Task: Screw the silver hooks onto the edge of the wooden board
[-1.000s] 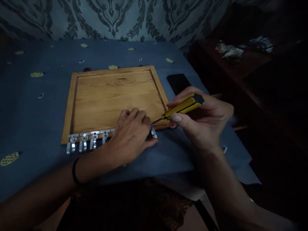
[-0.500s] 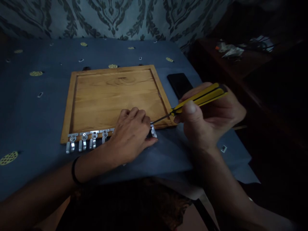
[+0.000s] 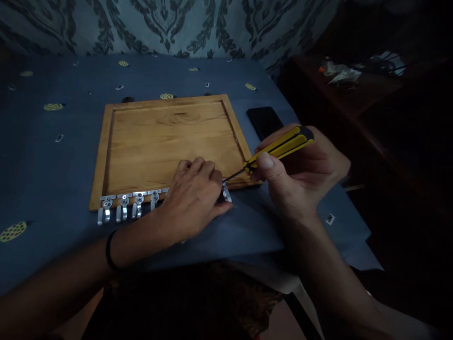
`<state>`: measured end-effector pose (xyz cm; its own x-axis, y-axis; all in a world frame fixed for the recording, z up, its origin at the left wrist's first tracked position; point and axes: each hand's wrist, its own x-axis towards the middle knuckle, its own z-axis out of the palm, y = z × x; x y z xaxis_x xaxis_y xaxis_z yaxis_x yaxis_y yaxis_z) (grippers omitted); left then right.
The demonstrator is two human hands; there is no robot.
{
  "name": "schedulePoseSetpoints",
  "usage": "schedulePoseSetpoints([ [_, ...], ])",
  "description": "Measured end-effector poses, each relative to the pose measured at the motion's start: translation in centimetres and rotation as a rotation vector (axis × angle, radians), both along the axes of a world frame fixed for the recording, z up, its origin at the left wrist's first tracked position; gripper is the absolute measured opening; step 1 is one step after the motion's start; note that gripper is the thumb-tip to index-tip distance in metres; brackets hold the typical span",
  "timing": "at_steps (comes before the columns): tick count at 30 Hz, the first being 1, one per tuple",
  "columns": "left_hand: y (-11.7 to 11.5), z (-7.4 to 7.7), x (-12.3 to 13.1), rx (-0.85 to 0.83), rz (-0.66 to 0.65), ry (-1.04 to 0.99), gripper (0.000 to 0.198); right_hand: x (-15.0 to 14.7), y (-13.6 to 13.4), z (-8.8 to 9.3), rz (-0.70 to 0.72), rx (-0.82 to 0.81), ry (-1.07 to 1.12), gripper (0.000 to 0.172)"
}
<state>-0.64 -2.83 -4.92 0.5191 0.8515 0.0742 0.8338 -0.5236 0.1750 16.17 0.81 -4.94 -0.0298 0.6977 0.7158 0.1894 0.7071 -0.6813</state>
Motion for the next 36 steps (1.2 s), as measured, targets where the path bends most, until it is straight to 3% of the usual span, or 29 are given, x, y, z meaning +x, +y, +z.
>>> schedulePoseSetpoints([
  [12, 0.0, -0.2, -0.1, 0.054, -0.012, -0.011, 0.038, 0.2, 0.0, -0.3, 0.018, -0.012, 0.000, 0.016],
  [21, 0.0, 0.2, 0.0, 0.003, 0.001, 0.002, 0.040, 0.7, -0.1, -0.3, 0.241, -0.157, 0.071, 0.020],
  [25, 0.0, 0.1, 0.0, 0.010, -0.001, -0.008, 0.039, 0.5, 0.3, -0.2, 0.154, -0.048, 0.052, 0.011],
  [31, -0.1, -0.2, -0.1, 0.046, -0.006, -0.029, 0.038, -0.1, 0.7, -0.4, 0.041, 0.045, 0.121, 0.029],
  [36, -0.1, -0.1, -0.2, 0.041, -0.012, -0.024, 0.035, -0.4, 0.4, -0.5, -0.018, 0.085, 0.244, 0.020],
])
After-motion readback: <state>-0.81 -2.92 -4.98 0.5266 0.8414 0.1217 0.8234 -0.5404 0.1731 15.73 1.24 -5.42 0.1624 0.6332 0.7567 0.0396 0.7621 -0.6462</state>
